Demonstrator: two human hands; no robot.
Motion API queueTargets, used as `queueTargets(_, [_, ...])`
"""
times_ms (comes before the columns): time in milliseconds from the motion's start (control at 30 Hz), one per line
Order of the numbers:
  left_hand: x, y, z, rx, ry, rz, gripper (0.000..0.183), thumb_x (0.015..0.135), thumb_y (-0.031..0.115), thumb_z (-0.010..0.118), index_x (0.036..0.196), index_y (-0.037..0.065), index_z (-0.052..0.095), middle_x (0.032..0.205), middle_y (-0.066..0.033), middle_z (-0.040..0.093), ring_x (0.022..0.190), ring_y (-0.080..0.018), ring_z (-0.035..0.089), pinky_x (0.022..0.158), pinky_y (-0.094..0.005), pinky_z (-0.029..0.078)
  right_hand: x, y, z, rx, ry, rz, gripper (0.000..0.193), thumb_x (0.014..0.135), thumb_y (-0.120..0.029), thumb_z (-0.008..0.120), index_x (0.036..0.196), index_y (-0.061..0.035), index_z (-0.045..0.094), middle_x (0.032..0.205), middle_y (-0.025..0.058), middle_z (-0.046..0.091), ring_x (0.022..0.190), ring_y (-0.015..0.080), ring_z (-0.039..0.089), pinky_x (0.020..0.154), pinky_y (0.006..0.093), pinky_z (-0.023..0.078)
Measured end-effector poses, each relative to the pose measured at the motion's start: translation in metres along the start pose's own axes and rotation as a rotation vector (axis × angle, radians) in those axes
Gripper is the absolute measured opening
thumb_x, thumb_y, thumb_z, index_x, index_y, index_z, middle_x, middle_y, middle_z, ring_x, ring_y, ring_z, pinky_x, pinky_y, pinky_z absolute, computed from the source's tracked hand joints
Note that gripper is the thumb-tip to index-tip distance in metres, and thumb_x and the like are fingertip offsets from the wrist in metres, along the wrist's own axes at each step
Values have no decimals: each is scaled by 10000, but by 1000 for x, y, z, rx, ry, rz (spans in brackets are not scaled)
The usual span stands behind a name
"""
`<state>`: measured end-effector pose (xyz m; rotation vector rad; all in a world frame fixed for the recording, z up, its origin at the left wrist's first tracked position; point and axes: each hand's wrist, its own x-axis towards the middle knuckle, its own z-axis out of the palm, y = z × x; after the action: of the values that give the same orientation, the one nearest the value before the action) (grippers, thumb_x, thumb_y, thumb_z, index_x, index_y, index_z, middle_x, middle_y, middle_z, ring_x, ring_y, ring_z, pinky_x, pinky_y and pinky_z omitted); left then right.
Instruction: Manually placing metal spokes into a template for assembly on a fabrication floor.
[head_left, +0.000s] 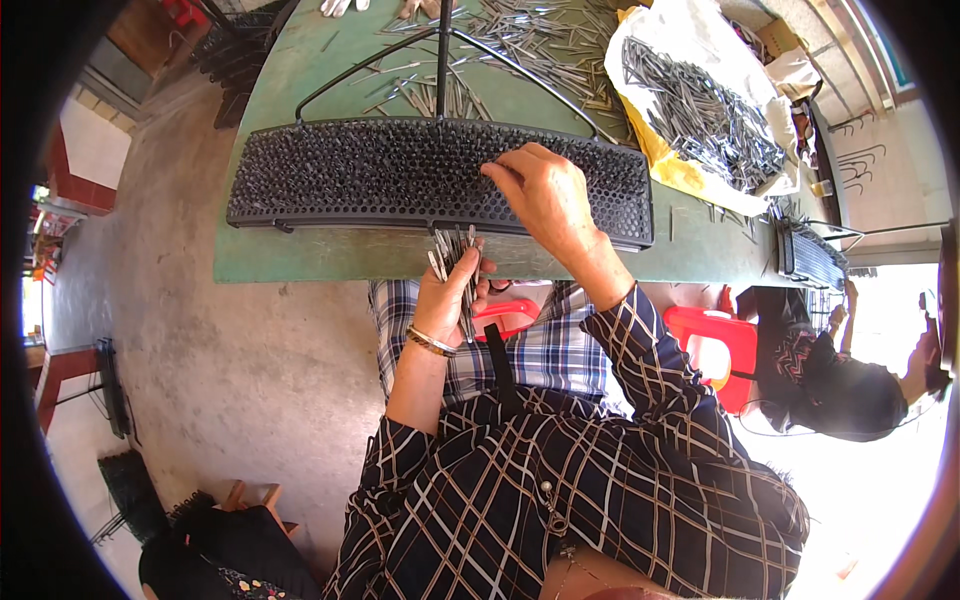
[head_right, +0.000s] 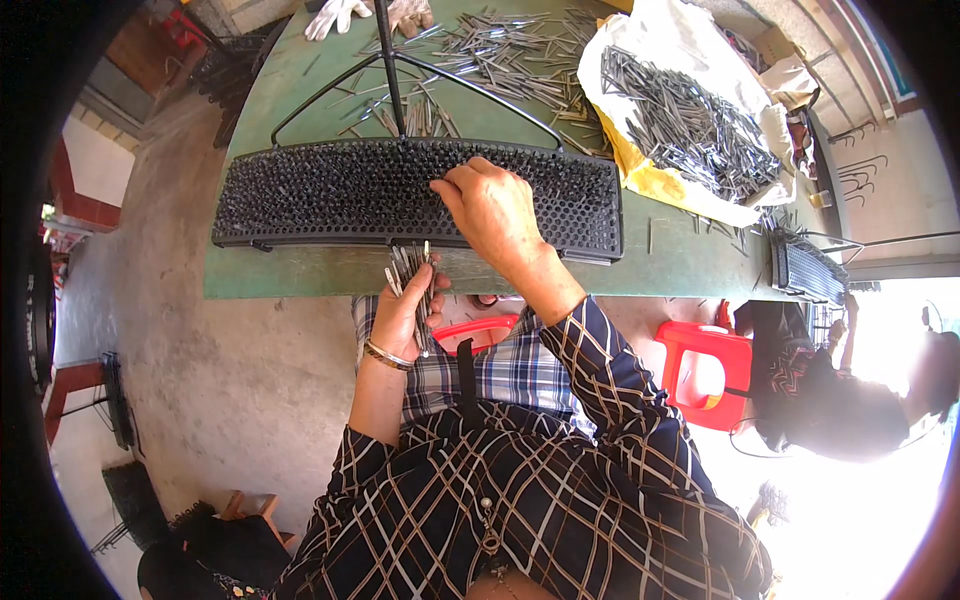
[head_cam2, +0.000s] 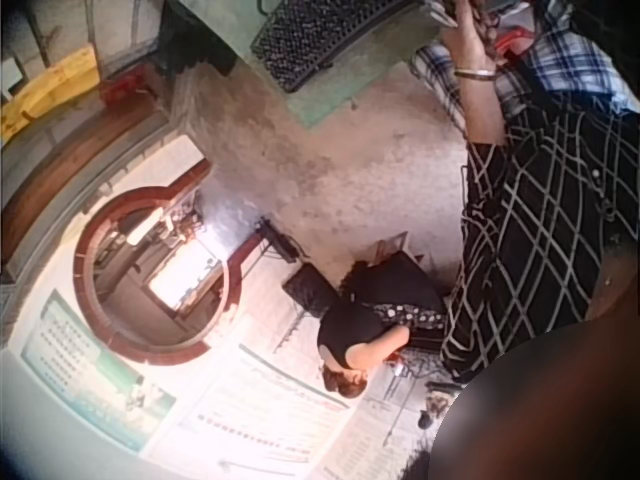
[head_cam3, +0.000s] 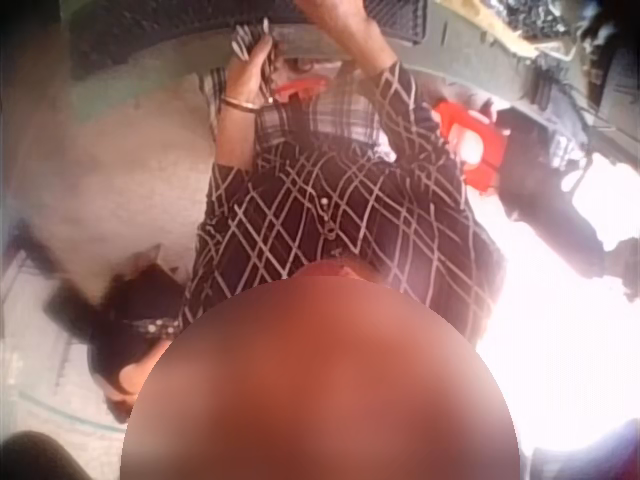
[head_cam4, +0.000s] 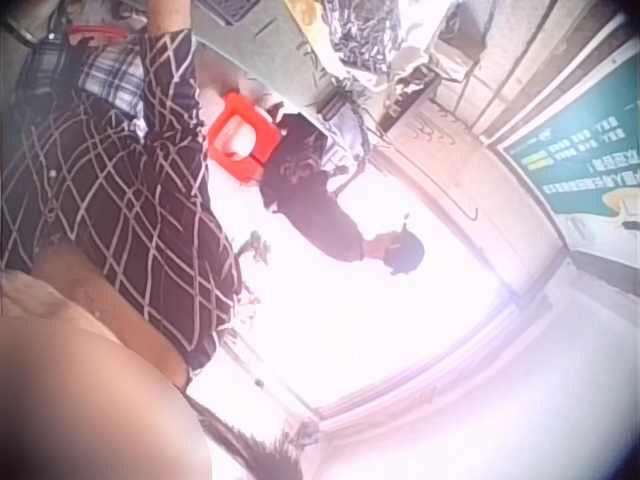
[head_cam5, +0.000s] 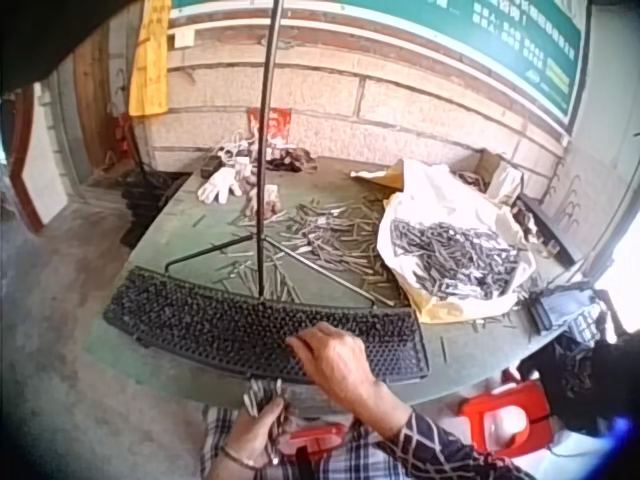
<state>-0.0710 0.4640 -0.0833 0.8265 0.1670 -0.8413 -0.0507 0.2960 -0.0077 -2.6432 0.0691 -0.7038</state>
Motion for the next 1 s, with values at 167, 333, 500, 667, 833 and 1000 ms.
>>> queueTargets(167, [0, 0, -1, -20, -4, 0, 292, 900, 239, 616, 1116, 47, 569, 808, -51, 603, 620, -124, 566, 416, -208, 400, -1, 0, 2, 12, -54, -56, 177, 803, -215, 682, 801, -38, 676, 731, 103, 610, 665, 309, 615, 583, 383, 488])
queueTargets(333, [-1, 1, 1, -7, -9, 6, 291, 902, 234, 612, 1120, 46, 568, 807, -49, 604, 616, -121, 565, 418, -207, 403, 4, -3, 3, 2, -128, -146, 167, 797, -215, 678, 798, -48, 679, 737, 98, 606, 678, 314, 609, 592, 388, 487])
queueTargets(500, [-2, 2, 3, -1, -10, 3, 290, 904, 223, 608, 1128, 45, 564, 809, -49, 606, 611, -113, 559, 421, -206, 406, 5, -1, 2, 39, -109, -137, 157, 798, -202, 677, 795, -45, 678, 741, 97, 609, 669, 303, 610, 586, 380, 488])
queueTargets(667, [-1, 0, 1, -7, -4, 1, 280, 903, 218, 609, 1118, 43, 572, 805, -50, 608, 604, -97, 547, 423, -204, 411, 3, 4, 0, 112, -133, -42, 142, 803, -182, 673, 801, -40, 677, 745, 99, 616, 664, 295, 611, 590, 366, 490])
queueTargets(833, [0, -1, 3, -11, -5, -7, 280, 895, 211, 619, 1115, 44, 574, 802, -50, 609, 598, -89, 541, 422, -200, 411, 3, 4, -3, 119, -33, -10, 142, 807, -180, 669, 826, -39, 677, 748, 104, 617, 669, 305, 610, 600, 368, 489])
queueTargets(1000, [-1, -1, 3, 5, 1, -9, 279, 887, 203, 629, 1113, 48, 575, 803, -49, 610, 591, -87, 537, 419, -196, 410, 2, 2, -2, 48, -120, -123, 149, 812, -176, 663, 854, -34, 676, 774, 110, 619, 674, 302, 610, 599, 368, 482])
